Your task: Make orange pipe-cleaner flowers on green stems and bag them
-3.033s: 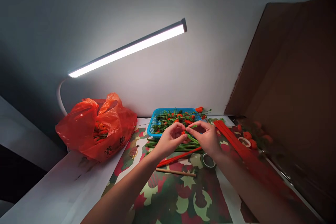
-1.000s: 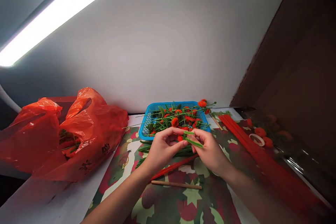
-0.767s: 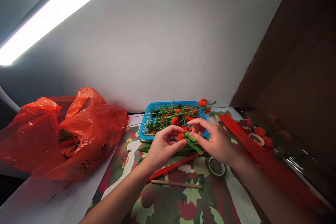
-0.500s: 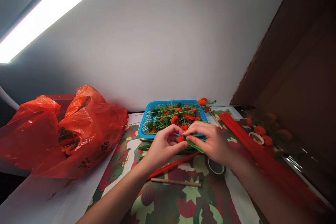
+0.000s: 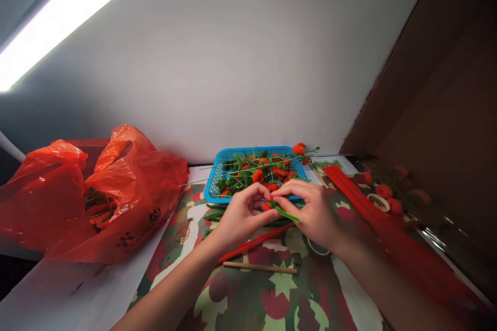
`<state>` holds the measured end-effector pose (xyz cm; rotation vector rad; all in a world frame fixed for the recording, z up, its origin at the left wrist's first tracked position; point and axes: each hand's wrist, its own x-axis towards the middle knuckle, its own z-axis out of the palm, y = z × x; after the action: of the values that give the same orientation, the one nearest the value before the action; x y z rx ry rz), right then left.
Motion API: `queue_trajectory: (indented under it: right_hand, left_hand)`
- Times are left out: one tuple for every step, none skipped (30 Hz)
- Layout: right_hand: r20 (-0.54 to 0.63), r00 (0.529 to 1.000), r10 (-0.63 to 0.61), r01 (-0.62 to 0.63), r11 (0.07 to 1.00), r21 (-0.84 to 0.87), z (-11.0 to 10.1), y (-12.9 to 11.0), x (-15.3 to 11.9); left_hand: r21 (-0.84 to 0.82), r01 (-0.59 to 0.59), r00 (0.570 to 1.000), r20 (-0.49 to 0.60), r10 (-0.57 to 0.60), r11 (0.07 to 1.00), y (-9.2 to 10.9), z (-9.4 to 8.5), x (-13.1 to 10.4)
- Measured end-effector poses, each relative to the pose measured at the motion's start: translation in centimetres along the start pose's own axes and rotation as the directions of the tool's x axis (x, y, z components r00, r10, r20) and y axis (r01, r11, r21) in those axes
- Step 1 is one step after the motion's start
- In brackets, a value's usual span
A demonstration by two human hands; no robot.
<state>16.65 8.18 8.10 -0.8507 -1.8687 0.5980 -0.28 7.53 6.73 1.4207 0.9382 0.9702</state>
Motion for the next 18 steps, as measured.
queue_trajectory:
  right_hand:
    - [0.001,1.0,-0.004,0.004,1.0,0.001,0.04,-0.03,-0.01]
    - [0.001,1.0,-0.008,0.008,1.0,0.001,0.08,-0.04,-0.02]
    - [-0.004,1.0,-0.01,0.01,1.0,-0.001,0.13,-0.04,-0.04]
    - [-0.012,1.0,-0.009,0.009,1.0,-0.004,0.17,-0.02,-0.07]
    - [-0.021,1.0,-0.003,0.003,1.0,-0.007,0.2,0.0,-0.1]
    - [-0.03,1.0,0.005,-0.006,1.0,-0.011,0.22,0.01,-0.12]
    - [-0.036,0.999,0.014,-0.014,1.0,-0.014,0.24,0.03,-0.14]
    - [-0.04,0.999,0.019,-0.02,1.0,-0.016,0.25,0.03,-0.16]
    - [-0.04,0.999,0.024,-0.025,1.0,-0.016,0.26,0.03,-0.18]
    - [-0.039,0.999,0.025,-0.026,1.0,-0.015,0.27,0.03,-0.19]
    - [-0.039,0.999,0.025,-0.026,1.0,-0.013,0.28,0.02,-0.21]
    - [-0.041,0.999,0.024,-0.025,1.0,-0.01,0.3,0.02,-0.23]
    - [-0.042,0.999,0.025,-0.025,1.0,-0.008,0.33,0.02,-0.26]
    - [-0.045,0.999,0.024,-0.024,1.0,-0.006,0.36,0.02,-0.29]
    - [-0.046,0.999,0.024,-0.024,1.0,-0.005,0.4,0.01,-0.33]
    - [-0.05,0.998,0.024,-0.024,1.0,-0.004,0.45,0.0,-0.37]
    - [-0.053,0.998,0.026,-0.026,1.0,-0.004,0.5,-0.01,-0.41]
    - [-0.059,0.998,0.028,-0.028,1.0,-0.004,0.54,-0.03,-0.44]
  left_hand:
    - [0.003,0.005,1.0,0.002,-0.005,1.0,0.05,-0.01,-0.01]
    - [0.001,0.009,1.0,0.005,-0.009,1.0,0.07,-0.02,-0.02]
    - [-0.001,0.013,1.0,0.009,-0.013,1.0,0.08,-0.02,-0.02]
    - [0.001,0.017,1.0,0.013,-0.017,1.0,0.07,-0.02,-0.02]
    - [0.005,0.02,1.0,0.015,-0.02,1.0,0.06,0.0,-0.01]
    - [0.009,0.019,1.0,0.01,-0.019,1.0,0.04,0.01,-0.01]
    - [0.009,0.014,1.0,0.001,-0.014,1.0,0.04,0.03,0.0]
    - [0.008,0.006,1.0,-0.009,-0.006,1.0,0.04,0.04,0.0]
    - [0.005,-0.001,1.0,-0.019,0.001,1.0,0.05,0.05,-0.01]
    - [0.004,-0.005,1.0,-0.024,0.005,1.0,0.08,0.06,-0.01]
    - [0.006,-0.004,1.0,-0.025,0.004,1.0,0.11,0.06,-0.03]
    - [0.013,0.0,1.0,-0.023,0.001,1.0,0.15,0.05,-0.04]
    - [0.022,0.004,1.0,-0.019,-0.004,1.0,0.19,0.05,-0.05]
    - [0.029,0.008,1.0,-0.016,-0.008,1.0,0.23,0.04,-0.06]
    - [0.033,0.011,1.0,-0.015,-0.01,0.999,0.25,0.03,-0.06]
    - [0.035,0.011,1.0,-0.014,-0.011,0.999,0.26,0.03,-0.06]
    - [0.036,0.01,1.0,-0.013,-0.01,0.999,0.26,0.02,-0.05]
    - [0.036,0.008,1.0,-0.016,-0.008,0.999,0.24,0.02,-0.04]
